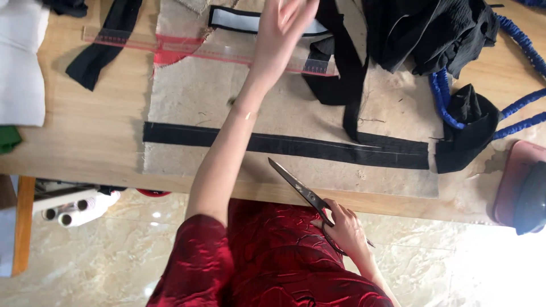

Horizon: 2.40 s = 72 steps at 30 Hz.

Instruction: The person uses shears to cut a long strip of black fabric on a wooden table. They measure the fabric with a ruler, cut it into smaller pieces, and then place a white strip on top of a black piece to cut it to size.

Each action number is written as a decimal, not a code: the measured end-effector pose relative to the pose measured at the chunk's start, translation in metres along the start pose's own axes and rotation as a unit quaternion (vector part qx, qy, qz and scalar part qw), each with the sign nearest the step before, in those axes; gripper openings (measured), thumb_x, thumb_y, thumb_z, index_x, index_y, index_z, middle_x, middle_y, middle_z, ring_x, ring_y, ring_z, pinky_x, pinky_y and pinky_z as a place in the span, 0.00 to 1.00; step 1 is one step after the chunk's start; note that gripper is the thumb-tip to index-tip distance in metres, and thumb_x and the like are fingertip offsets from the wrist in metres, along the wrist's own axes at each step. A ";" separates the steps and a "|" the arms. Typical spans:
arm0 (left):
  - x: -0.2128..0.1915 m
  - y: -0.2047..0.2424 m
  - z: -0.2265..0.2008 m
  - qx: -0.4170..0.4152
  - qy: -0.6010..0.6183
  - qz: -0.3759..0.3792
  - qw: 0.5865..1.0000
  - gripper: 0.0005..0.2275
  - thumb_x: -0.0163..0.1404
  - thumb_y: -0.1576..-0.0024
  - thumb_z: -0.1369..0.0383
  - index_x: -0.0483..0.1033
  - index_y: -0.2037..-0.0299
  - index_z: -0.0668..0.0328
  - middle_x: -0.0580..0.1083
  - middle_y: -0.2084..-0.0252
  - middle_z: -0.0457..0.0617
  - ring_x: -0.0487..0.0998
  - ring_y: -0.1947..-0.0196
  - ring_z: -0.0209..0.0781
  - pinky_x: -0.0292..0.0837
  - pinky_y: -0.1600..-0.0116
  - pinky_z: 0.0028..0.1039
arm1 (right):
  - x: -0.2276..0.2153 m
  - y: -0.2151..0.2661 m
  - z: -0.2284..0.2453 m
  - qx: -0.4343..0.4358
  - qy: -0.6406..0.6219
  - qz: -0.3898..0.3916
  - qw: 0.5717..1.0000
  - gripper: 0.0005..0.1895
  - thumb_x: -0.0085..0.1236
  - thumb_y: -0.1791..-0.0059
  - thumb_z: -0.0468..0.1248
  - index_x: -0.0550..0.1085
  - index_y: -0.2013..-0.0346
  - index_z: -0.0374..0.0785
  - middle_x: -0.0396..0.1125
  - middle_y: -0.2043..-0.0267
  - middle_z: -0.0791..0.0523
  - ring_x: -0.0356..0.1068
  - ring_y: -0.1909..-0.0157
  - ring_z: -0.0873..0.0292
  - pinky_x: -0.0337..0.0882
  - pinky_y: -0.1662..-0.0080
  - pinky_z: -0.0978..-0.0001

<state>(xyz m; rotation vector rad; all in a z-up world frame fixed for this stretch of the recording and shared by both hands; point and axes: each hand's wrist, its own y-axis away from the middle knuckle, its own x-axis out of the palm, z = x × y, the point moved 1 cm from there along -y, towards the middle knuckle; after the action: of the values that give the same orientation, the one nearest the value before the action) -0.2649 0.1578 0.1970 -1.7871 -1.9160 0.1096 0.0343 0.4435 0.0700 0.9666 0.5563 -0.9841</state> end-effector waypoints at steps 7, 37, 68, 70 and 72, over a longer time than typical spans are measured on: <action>-0.112 0.122 0.005 0.028 -0.482 0.121 0.867 0.11 0.56 0.37 0.70 0.76 0.46 0.61 0.76 0.52 0.54 0.75 0.48 0.54 0.65 0.43 0.47 | 0.011 -0.005 0.030 0.076 -0.019 0.004 0.997 0.34 0.65 0.60 0.63 0.71 0.44 0.55 0.71 0.68 0.56 0.74 0.60 0.49 0.72 0.53 0.57; -0.294 0.214 -0.003 -0.249 -0.689 0.091 0.674 0.21 0.60 0.51 0.65 0.73 0.46 0.51 0.68 0.45 0.52 0.67 0.33 0.60 0.56 0.34 0.67 | -0.015 -0.064 0.070 0.015 0.046 -0.005 0.999 0.32 0.64 0.56 0.52 0.67 0.38 0.58 0.74 0.56 0.53 0.77 0.54 0.45 0.75 0.49 0.48; -0.278 0.232 0.007 -0.206 -0.699 -0.004 0.685 0.23 0.56 0.54 0.70 0.72 0.45 0.48 0.63 0.44 0.50 0.65 0.35 0.58 0.58 0.40 0.73 | -0.073 -0.210 -0.090 0.018 0.263 -0.177 0.948 0.16 0.67 0.60 0.54 0.76 0.62 0.55 0.70 0.59 0.62 0.67 0.46 0.55 0.60 0.46 0.50; -0.277 0.231 0.007 -0.200 -0.699 0.003 0.687 0.23 0.56 0.54 0.70 0.72 0.46 0.49 0.63 0.44 0.50 0.65 0.35 0.59 0.57 0.40 0.73 | -0.092 -0.222 -0.109 0.027 0.346 -0.247 0.905 0.17 0.68 0.58 0.51 0.78 0.58 0.50 0.71 0.58 0.56 0.67 0.46 0.51 0.58 0.44 0.44; -0.272 0.227 0.000 -0.194 -0.700 0.008 0.688 0.23 0.56 0.54 0.70 0.72 0.46 0.50 0.63 0.44 0.51 0.64 0.34 0.59 0.57 0.40 0.72 | -0.134 -0.218 -0.091 0.034 0.426 -0.311 0.849 0.18 0.69 0.56 0.48 0.79 0.55 0.46 0.72 0.57 0.51 0.66 0.46 0.46 0.56 0.41 0.37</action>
<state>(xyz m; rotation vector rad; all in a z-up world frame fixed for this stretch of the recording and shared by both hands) -0.0582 -0.0711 0.0228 -2.1800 -3.0334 1.6053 -0.2196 0.5357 0.0367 1.3137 1.6748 -1.1074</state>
